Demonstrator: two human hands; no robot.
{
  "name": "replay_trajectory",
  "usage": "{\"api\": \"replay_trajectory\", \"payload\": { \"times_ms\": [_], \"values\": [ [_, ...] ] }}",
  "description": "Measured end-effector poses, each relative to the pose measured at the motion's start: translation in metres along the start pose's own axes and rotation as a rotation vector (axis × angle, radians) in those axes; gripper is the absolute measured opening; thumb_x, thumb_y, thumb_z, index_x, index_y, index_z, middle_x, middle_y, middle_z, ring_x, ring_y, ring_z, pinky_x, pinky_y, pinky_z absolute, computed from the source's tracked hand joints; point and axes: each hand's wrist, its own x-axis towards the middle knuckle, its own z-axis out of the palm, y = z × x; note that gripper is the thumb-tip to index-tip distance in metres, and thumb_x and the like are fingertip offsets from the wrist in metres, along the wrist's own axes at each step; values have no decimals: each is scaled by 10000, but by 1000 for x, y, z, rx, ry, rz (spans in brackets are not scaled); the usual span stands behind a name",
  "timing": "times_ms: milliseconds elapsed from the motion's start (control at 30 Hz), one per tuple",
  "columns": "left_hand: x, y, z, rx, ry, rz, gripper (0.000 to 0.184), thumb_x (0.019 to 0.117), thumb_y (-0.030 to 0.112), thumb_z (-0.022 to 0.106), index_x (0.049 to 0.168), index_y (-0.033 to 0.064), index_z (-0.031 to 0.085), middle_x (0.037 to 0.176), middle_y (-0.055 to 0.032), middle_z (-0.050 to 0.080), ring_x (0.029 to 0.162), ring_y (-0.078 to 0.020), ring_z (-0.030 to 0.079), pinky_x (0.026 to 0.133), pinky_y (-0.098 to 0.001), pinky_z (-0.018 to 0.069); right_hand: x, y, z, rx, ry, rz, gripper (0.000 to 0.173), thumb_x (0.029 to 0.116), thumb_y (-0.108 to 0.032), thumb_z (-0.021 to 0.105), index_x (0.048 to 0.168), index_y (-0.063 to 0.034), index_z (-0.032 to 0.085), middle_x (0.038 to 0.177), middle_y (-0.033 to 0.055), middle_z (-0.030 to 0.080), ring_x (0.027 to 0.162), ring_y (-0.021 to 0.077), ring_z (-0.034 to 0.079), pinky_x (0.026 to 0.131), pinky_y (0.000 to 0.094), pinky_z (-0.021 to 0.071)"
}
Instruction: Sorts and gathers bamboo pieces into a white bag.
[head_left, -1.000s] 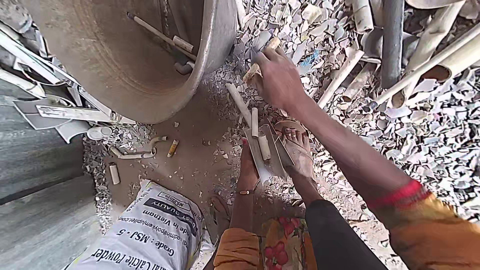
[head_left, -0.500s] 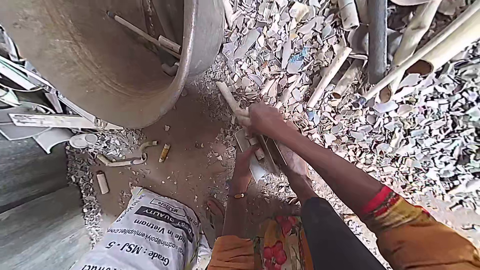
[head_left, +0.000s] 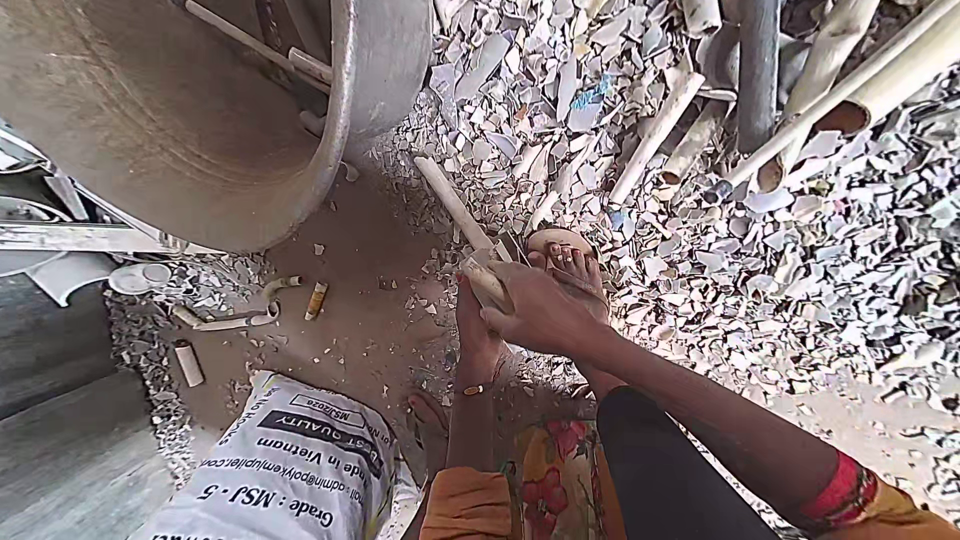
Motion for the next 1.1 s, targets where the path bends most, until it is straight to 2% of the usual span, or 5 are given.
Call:
{"api": "replay_trajectory", "payload": {
  "times_ms": [133,300,533,800,1100],
  "values": [
    [-1,-2,-15,61,-57,-35,655,1099,534,165,1486,61,402,1310,-118,619,1169,-177,626,1002,-410,535,-16,7,13,88,-202,-78,818,998,-92,571,1653,-60,83,1672,208,224,1494,304,361,1188,420,355],
    [17,-28,-29,155,-11,-64,709,947,105,713,1529,54,311,1258,-155,642,1037,-202,694,882,-383,613,-22,39,-7,60,403,-311,321,936,-123,633,1241,-47,698,1308,136,660,1149,249,661,946,450,561],
    [10,-15,7,325,143,6,740,896,12,732,1514,27,325,1257,-174,621,1010,-181,687,833,-342,608,24,78,-60,-478,972,173,670,975,-119,604,1562,-62,286,1409,326,407,1125,519,572,697,591,543],
    [-13,-10,-6,197,74,-37,351,947,-1,519,1290,1,444,914,-53,699,773,-86,715,696,-271,631,8,66,-42,-208,948,-135,866,788,22,742,1561,-61,362,1330,282,489,839,390,651,590,493,552],
    [-46,-2,-6,153,-13,-69,305,918,44,538,1215,26,469,876,-4,706,777,-48,712,707,-245,623,7,98,-102,-370,1068,390,672,967,-340,626,1465,45,391,1299,360,521,925,495,664,708,610,531]
  ]
}}
